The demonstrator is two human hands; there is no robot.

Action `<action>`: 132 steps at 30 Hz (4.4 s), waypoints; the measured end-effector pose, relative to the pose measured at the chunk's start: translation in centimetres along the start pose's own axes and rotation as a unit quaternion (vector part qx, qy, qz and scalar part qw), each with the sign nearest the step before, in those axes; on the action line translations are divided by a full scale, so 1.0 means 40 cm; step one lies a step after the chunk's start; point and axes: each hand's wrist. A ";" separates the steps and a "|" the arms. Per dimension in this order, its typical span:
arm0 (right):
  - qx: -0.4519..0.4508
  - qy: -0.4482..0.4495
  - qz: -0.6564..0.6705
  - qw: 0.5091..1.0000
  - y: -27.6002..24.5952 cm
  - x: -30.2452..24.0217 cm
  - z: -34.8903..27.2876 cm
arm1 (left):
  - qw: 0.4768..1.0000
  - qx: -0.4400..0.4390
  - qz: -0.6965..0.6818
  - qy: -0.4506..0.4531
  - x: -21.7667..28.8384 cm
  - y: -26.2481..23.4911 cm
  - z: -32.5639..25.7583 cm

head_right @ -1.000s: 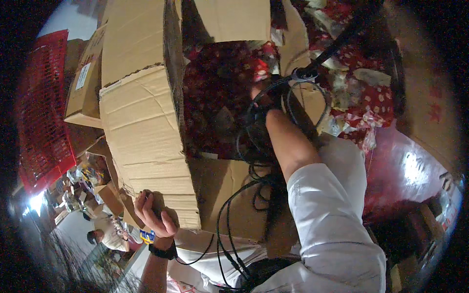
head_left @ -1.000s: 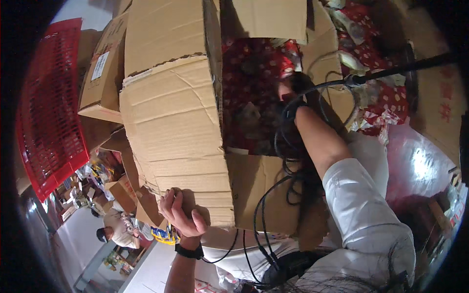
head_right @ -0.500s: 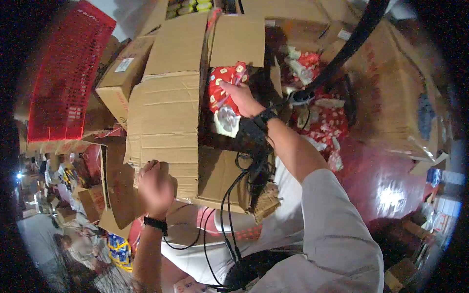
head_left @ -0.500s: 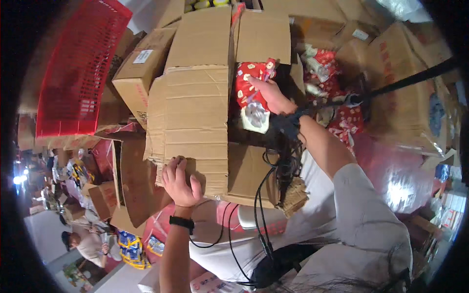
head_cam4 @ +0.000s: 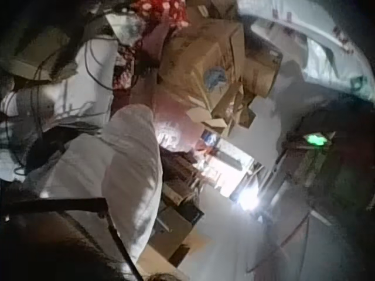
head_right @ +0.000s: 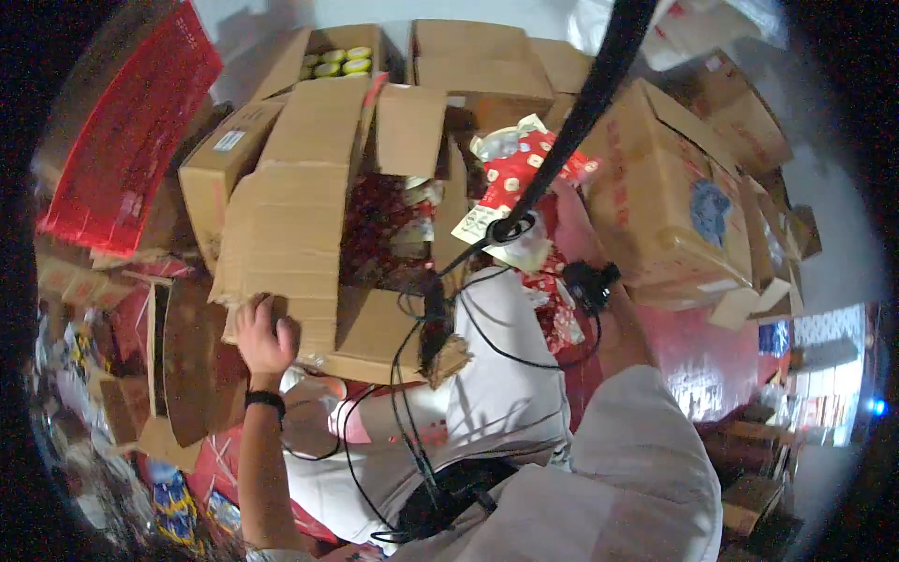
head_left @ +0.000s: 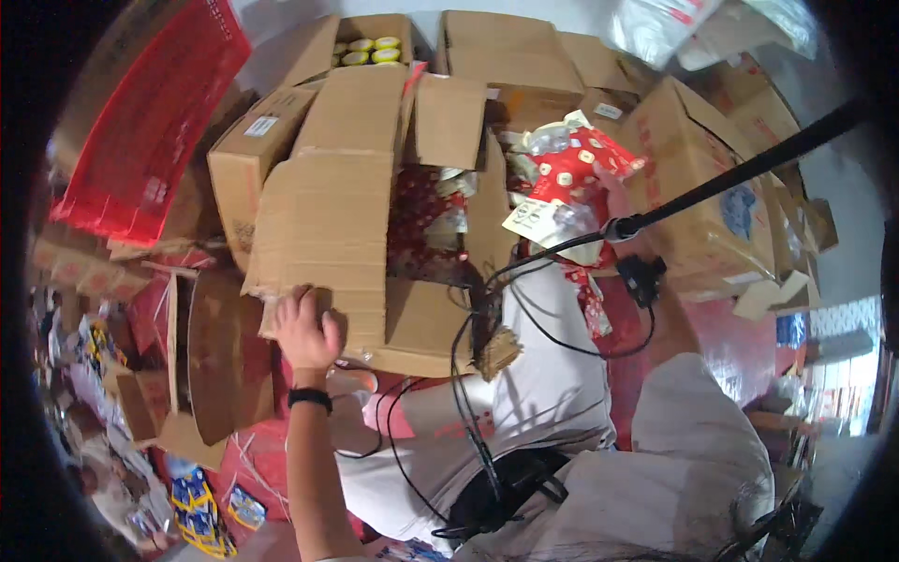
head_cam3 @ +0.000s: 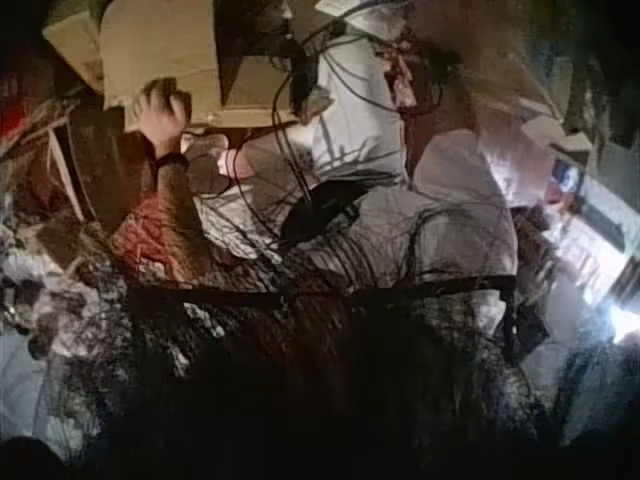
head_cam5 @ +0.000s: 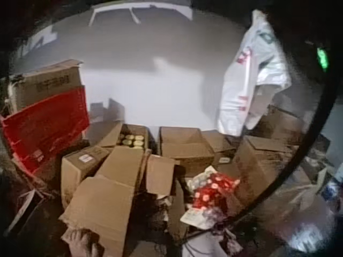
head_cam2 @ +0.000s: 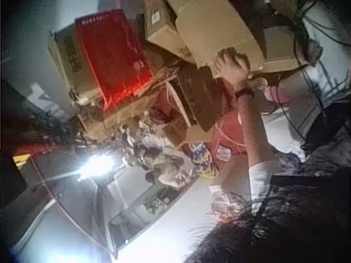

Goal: Sorting and unboxing small packaged goods from large cardboard boxes in a storage area.

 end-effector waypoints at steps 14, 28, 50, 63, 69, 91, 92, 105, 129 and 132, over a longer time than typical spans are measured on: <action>0.068 -0.073 -0.139 0.985 0.004 0.226 0.144 | 0.999 -0.024 0.024 0.041 -0.015 0.009 0.001; -0.228 -0.023 -0.648 0.726 0.528 0.661 0.246 | 0.996 -0.082 0.041 0.008 0.004 -0.011 0.022; -0.228 0.029 -0.621 0.749 0.301 1.228 0.439 | 0.980 -0.184 0.072 -0.022 0.007 -0.027 0.009; -0.242 0.025 -0.581 0.777 0.358 1.228 0.401 | 0.982 -0.176 0.051 -0.033 0.008 -0.015 0.010; -0.259 0.025 -0.571 0.779 0.392 1.232 0.365 | 0.980 -0.188 0.047 -0.039 0.003 -0.023 0.006; -0.288 0.029 -0.555 0.780 0.435 1.220 0.320 | 0.980 -0.184 0.054 -0.049 0.006 -0.025 0.008; -0.289 0.028 -0.554 0.780 0.436 1.213 0.320 | 0.981 -0.182 0.051 -0.048 0.007 -0.025 0.009; -0.315 0.003 -0.531 0.787 0.460 0.752 0.247 | 0.994 -0.095 0.051 0.035 0.007 -0.007 0.020; -0.116 -0.465 -0.519 0.708 -0.089 0.008 0.097 | 0.998 -0.049 0.041 -0.002 -0.006 0.006 -0.001; 0.003 -0.266 -0.357 0.895 -0.171 -0.050 0.079 | 0.998 -0.051 0.038 -0.001 -0.006 0.005 0.004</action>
Point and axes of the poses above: each hand's wrist, its own z-axis towards the middle knuckle, its own y-axis out of the palm, x = y × z, and after that the axes turned 7 degrees about x, right-handed
